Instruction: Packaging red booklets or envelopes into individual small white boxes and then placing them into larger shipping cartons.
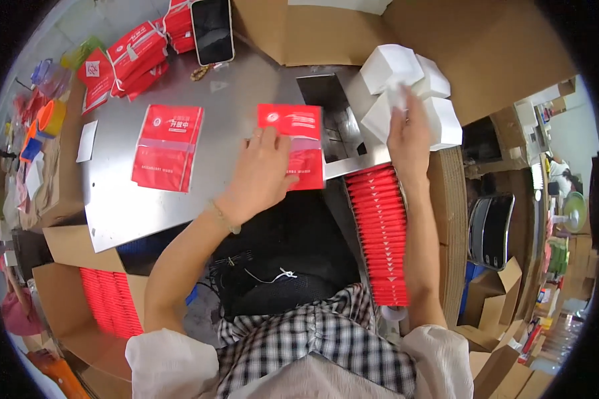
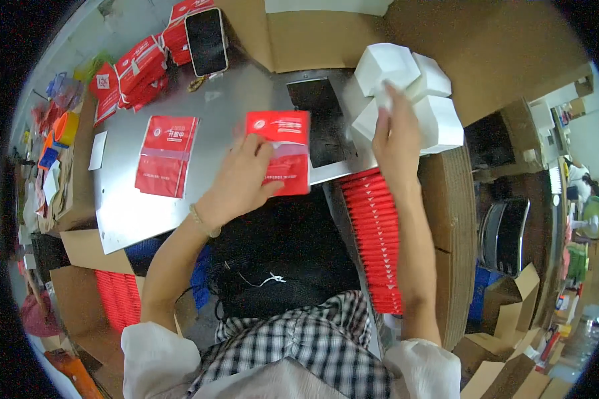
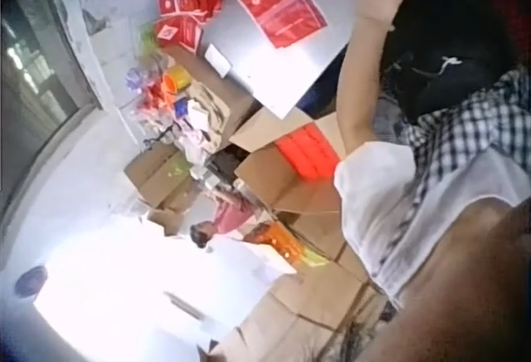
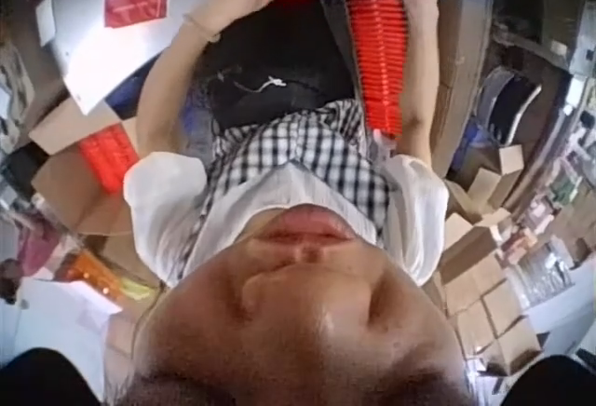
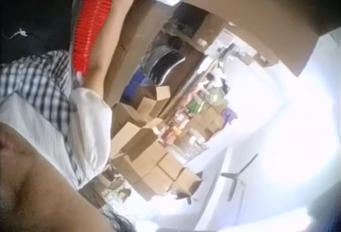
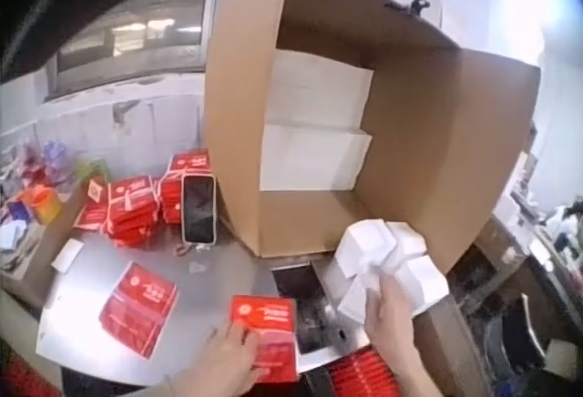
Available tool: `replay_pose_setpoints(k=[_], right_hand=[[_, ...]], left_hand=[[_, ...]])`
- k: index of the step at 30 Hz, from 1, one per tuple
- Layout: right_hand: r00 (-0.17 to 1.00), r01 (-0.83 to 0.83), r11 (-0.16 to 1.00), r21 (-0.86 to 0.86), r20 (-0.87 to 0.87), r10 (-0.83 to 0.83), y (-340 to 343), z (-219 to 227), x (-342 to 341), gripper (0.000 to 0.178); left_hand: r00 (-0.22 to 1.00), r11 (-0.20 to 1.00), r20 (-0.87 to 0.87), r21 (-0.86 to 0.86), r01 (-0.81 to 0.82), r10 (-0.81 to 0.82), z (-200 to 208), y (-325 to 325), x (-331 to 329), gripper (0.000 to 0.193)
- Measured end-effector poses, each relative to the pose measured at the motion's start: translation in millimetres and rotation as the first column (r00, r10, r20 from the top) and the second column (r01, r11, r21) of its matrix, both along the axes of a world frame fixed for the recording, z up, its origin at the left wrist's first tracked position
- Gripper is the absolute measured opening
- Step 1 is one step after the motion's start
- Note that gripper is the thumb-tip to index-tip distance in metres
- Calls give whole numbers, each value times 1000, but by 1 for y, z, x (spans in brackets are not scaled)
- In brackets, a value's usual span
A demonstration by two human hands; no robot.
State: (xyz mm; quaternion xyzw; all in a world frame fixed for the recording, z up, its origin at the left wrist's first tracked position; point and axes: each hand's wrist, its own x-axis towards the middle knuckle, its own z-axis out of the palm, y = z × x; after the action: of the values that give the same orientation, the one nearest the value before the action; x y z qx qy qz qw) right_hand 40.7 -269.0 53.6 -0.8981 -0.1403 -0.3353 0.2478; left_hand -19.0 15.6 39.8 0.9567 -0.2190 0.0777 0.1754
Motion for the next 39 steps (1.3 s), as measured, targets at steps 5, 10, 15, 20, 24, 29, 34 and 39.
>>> replay_pose_setpoints(k=[5, 10, 15, 20, 24, 29, 34, 39], right_hand=[[846, 60, 659, 750, -388, 365, 80, -27, 5, 26], [710, -299, 823, 484, -464, 530, 84, -42, -16, 7], [906, -346, 937, 54, -241, 349, 43, -24, -27, 18], [990, 39, 980, -195, -129, -66, 1, -24, 3, 24], [862, -54, 882, 469, -424, 278, -39, -30, -1, 23], [978, -145, 963, -227, -178, 105, -27, -12, 3, 22], [990, 92, 963, -253, 127, -61, 21, 19, -2, 28], [772, 274, 874, 402, 450, -449, -19, 37, -13, 30]], left_hand=[[908, 994, -409, -82, 68, -96, 3, 3, 33, 71], [999, 995, -45, -102, 3, -8, 5, 17, 4, 69], [999, 996, -53, -85, -16, 12, 3, 1, 12, 60], [995, 988, 73, -130, 77, -68, -26, -63, 53, 54], [977, 874, 10, -446, 193, -211, -20, -13, 30, 62], [871, 931, 331, -75, -358, 362, -25, 172, 9, 33], [994, 993, 22, -49, -104, 105, -17, 62, -1, 28], [979, 998, 194, -9, -59, 60, -24, 21, 0, 36]])
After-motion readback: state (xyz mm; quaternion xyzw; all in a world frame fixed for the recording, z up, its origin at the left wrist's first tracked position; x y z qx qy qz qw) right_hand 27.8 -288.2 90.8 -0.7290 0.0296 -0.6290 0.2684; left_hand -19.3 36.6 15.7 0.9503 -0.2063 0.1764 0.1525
